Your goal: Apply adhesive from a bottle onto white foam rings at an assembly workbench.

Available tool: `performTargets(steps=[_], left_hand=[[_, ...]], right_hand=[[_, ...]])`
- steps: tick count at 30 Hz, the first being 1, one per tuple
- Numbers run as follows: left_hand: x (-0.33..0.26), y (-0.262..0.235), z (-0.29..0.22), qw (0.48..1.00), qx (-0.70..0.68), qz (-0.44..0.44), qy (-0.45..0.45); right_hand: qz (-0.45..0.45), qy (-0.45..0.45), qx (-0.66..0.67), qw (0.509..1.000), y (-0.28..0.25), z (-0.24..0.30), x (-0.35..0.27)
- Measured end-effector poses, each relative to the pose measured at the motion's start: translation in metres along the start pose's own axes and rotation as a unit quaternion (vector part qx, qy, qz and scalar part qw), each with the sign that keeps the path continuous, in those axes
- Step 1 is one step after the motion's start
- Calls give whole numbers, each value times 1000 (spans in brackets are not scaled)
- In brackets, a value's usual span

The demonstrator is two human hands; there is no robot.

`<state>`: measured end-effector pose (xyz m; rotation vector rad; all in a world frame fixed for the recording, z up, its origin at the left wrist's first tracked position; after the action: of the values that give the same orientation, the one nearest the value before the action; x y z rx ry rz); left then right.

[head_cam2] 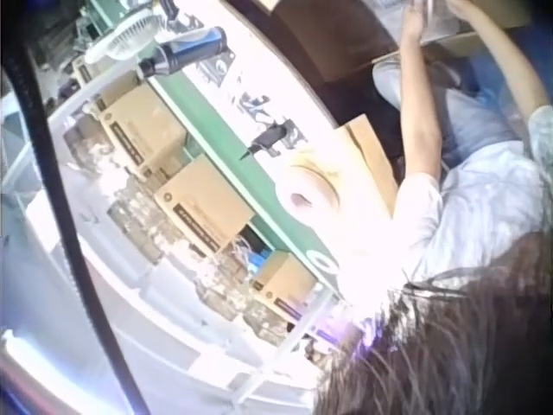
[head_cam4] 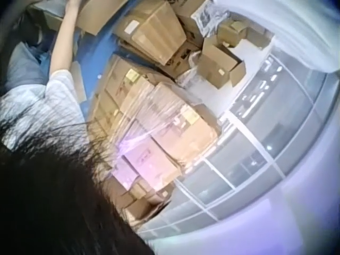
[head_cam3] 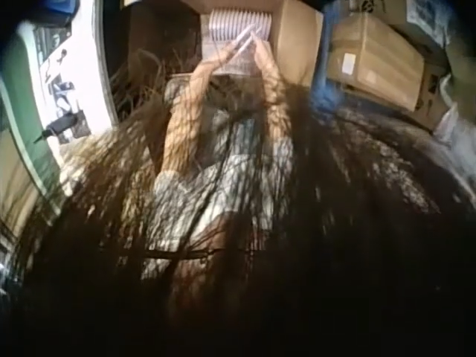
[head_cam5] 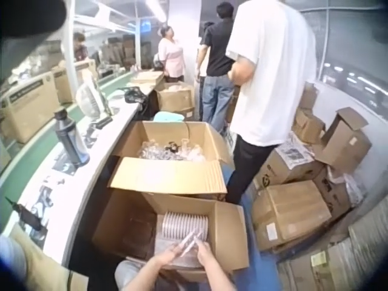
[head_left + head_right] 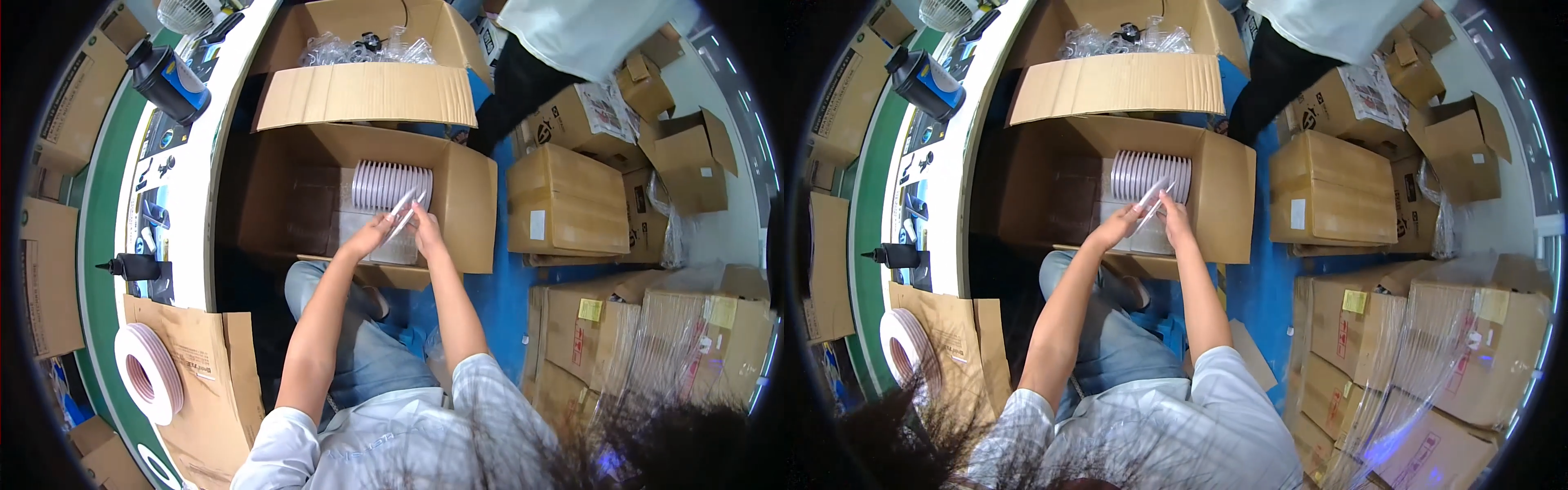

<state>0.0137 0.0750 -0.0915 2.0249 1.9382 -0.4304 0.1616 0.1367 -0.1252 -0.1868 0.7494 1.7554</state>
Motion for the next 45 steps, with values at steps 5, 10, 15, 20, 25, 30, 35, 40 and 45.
performTargets(steps=[5,10,15,20,25,30,35,40,45], left_hand=[[-5,-24,-7,965,-255,-56,1],[-25,-41,-48,944,-323,-44,54],[-59,-44,-94,927,-354,8,122],[-13,-48,-70,975,-211,-42,48],[-26,-50,-79,990,-91,-90,53],[-39,-55,-81,979,-184,-72,41],[-56,-60,-87,988,-92,-125,-4],[-89,-56,-111,971,-180,-126,98],[-70,-47,-106,986,61,-146,53]], right_hand=[[-16,-18,-4,1000,-1,25,-25],[-11,-106,73,992,-29,48,-41],[29,-215,41,975,-31,74,-73],[29,-198,90,976,-6,67,-72],[24,-265,-15,964,-8,87,-100],[-53,-189,45,980,-22,80,-78],[-148,-180,-42,971,-40,72,-64],[-62,-207,46,975,-30,84,-92],[-39,-121,163,978,-38,76,-78]])
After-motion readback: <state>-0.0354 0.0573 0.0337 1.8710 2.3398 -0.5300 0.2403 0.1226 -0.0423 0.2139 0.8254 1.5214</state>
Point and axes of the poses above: each hand's wrist, its own x-axis towards the middle knuckle, its own y-axis out of the palm, z = x × y, the point moved 4 cm from there along x, towards the middle knuckle, and after that the axes turned 2 degrees about -z, right-handed, at the moved point
